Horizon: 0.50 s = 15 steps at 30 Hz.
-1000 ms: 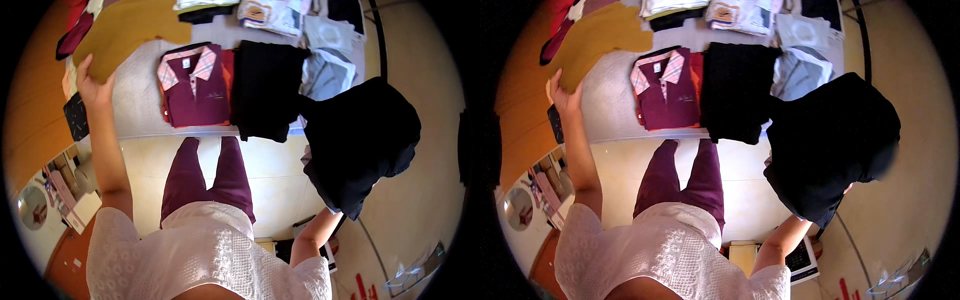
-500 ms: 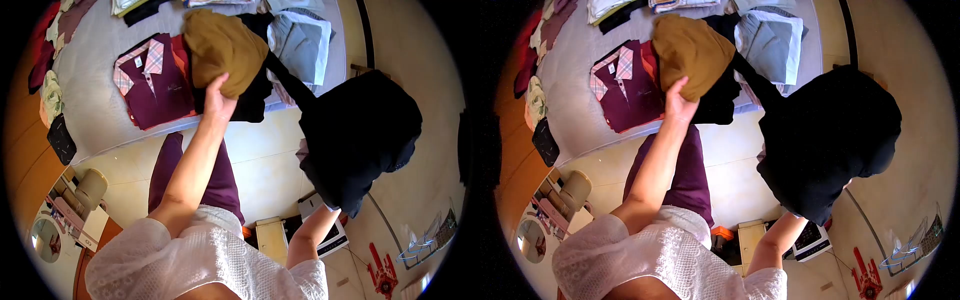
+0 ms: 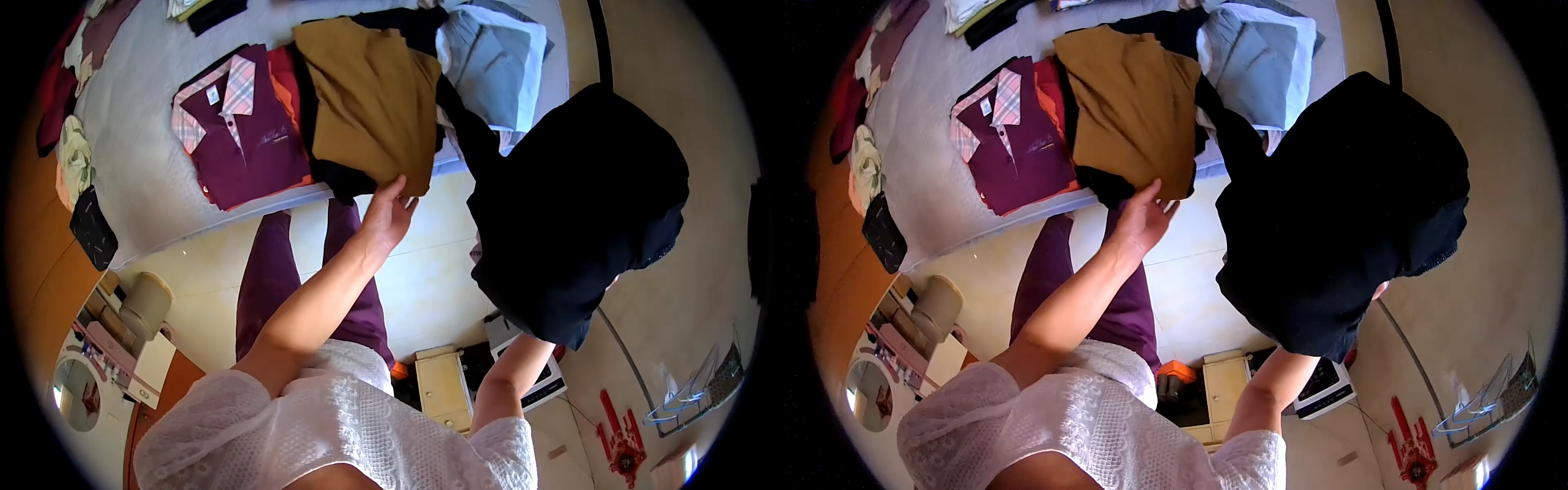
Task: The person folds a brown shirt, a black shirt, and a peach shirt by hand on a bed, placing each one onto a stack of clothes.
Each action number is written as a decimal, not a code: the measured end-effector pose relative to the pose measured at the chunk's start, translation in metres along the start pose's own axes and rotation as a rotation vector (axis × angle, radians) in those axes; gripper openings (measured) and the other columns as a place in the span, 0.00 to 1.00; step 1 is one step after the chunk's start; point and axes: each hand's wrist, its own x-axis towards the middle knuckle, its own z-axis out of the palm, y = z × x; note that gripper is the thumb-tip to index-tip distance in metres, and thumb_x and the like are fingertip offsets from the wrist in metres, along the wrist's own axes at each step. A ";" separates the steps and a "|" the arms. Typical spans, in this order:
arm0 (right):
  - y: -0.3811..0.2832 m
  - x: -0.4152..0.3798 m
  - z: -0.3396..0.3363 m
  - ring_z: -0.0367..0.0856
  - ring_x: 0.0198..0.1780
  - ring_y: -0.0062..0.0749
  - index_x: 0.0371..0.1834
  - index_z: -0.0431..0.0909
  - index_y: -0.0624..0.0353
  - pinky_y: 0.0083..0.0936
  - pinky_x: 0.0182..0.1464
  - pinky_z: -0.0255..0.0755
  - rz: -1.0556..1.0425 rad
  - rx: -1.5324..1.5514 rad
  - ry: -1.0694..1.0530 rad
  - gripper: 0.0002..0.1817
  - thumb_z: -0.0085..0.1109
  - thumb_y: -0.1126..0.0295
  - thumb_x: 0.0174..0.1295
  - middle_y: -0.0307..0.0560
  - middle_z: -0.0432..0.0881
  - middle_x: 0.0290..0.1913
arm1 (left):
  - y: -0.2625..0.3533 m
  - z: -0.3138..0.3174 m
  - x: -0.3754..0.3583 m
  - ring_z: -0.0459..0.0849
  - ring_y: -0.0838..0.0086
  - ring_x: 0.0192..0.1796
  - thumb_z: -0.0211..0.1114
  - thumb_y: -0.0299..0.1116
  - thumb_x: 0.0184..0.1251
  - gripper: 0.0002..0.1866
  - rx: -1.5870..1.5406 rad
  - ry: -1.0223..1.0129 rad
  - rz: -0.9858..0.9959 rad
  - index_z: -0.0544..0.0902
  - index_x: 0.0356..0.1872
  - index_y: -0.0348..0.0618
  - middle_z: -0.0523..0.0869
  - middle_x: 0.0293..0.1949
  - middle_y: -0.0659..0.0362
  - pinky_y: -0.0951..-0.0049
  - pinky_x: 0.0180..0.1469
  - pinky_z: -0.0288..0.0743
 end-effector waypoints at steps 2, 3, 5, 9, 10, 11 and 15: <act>0.001 0.001 0.002 0.74 0.42 0.38 0.46 0.68 0.68 0.28 0.47 0.68 -0.001 -0.004 -0.006 0.23 0.47 0.64 0.47 0.53 0.74 0.44 | -0.001 -0.017 -0.003 0.60 0.72 0.58 0.59 0.34 0.54 0.18 0.082 -0.041 -0.014 0.68 0.47 0.51 0.69 0.52 0.59 0.64 0.60 0.51; 0.000 0.001 0.003 0.74 0.42 0.38 0.46 0.68 0.68 0.28 0.47 0.68 -0.002 0.001 -0.008 0.23 0.47 0.64 0.47 0.53 0.74 0.44 | 0.002 -0.022 -0.010 0.63 0.71 0.56 0.58 0.36 0.55 0.18 0.161 0.002 -0.117 0.68 0.47 0.50 0.69 0.51 0.59 0.65 0.59 0.53; 0.001 0.001 0.005 0.74 0.42 0.38 0.46 0.68 0.68 0.28 0.47 0.68 0.000 -0.001 -0.011 0.23 0.47 0.64 0.47 0.53 0.74 0.44 | 0.017 -0.038 -0.025 0.69 0.69 0.50 0.59 0.38 0.55 0.19 0.410 -0.053 -0.195 0.68 0.46 0.46 0.70 0.50 0.58 0.68 0.53 0.60; 0.003 0.003 0.010 0.74 0.42 0.38 0.46 0.68 0.68 0.28 0.47 0.68 -0.004 -0.006 -0.017 0.23 0.47 0.65 0.47 0.53 0.74 0.44 | 0.074 -0.038 -0.019 0.70 0.73 0.36 0.60 0.37 0.53 0.23 1.230 0.352 0.903 0.64 0.46 0.38 0.69 0.37 0.56 0.75 0.41 0.66; 0.004 0.003 0.013 0.74 0.42 0.38 0.46 0.67 0.68 0.28 0.47 0.68 -0.002 -0.006 -0.024 0.23 0.47 0.65 0.47 0.53 0.74 0.44 | 0.090 -0.031 -0.007 0.70 0.70 0.38 0.62 0.37 0.51 0.26 1.186 0.424 0.939 0.62 0.48 0.36 0.67 0.42 0.52 0.73 0.42 0.66; 0.005 0.004 0.015 0.74 0.42 0.38 0.46 0.67 0.68 0.28 0.47 0.68 -0.002 -0.010 -0.029 0.23 0.47 0.65 0.47 0.53 0.74 0.44 | 0.100 -0.023 0.004 0.72 0.70 0.38 0.63 0.36 0.50 0.27 1.000 0.317 0.839 0.62 0.49 0.36 0.70 0.41 0.51 0.72 0.42 0.67; 0.003 0.005 0.020 0.74 0.42 0.38 0.46 0.67 0.68 0.28 0.46 0.68 -0.010 -0.018 -0.052 0.23 0.47 0.65 0.47 0.53 0.74 0.44 | 0.109 0.004 0.006 0.77 0.72 0.29 0.63 0.30 0.45 0.12 1.299 0.217 0.840 0.72 0.29 0.35 0.78 0.25 0.54 0.74 0.35 0.69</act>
